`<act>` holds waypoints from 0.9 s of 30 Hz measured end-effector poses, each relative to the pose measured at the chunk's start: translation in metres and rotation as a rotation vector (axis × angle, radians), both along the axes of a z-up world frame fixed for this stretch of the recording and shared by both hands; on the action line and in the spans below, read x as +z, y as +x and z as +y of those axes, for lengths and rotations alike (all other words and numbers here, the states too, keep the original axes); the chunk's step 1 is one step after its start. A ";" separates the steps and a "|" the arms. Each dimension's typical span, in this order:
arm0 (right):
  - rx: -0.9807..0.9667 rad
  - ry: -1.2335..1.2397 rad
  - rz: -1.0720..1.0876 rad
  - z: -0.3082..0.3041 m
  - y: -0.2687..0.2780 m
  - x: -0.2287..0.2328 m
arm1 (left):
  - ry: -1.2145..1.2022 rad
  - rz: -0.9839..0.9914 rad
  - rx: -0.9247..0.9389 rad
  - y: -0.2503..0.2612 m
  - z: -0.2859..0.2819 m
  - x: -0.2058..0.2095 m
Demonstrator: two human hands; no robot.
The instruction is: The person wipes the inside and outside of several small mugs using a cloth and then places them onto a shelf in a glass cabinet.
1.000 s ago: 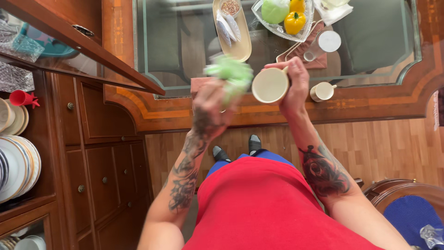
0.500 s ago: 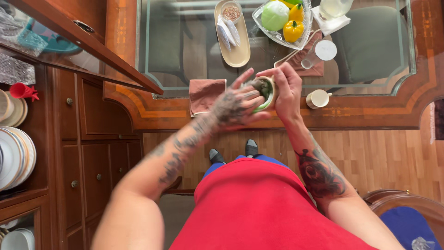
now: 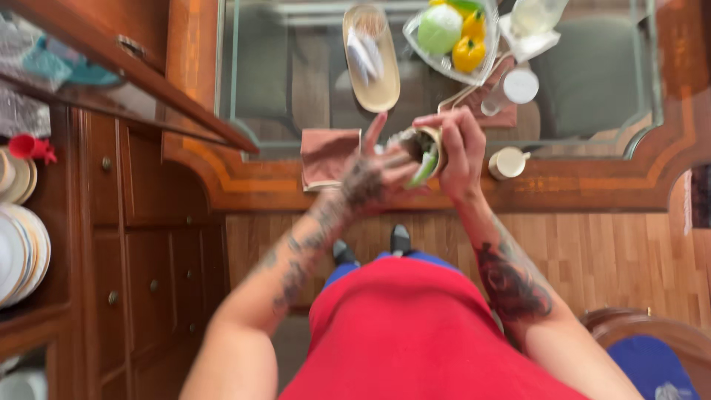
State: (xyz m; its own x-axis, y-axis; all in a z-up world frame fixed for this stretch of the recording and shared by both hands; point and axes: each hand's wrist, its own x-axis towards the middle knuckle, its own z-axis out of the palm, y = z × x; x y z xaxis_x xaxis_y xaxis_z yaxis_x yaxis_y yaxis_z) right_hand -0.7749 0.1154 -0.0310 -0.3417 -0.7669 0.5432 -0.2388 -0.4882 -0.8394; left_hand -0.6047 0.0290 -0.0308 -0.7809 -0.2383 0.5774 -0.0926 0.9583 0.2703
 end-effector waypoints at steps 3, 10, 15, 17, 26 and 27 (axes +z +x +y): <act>0.020 0.106 -0.157 0.008 0.007 0.001 | -0.209 0.055 -0.048 0.007 0.011 -0.001; -0.206 -0.315 0.211 0.006 0.019 0.002 | 1.630 0.705 0.041 -0.047 0.064 -0.031; -0.224 -0.163 -0.058 0.006 0.001 -0.003 | 1.670 1.292 0.126 -0.024 0.035 -0.035; -0.162 -0.154 -0.204 0.012 -0.003 -0.003 | 1.321 1.054 0.433 0.002 0.025 -0.024; -0.114 -0.124 -0.044 0.015 0.008 0.004 | -0.033 0.109 -0.006 -0.017 0.039 0.031; -0.113 -0.130 -0.047 0.015 0.010 0.005 | 0.011 0.062 -0.002 -0.018 0.037 0.028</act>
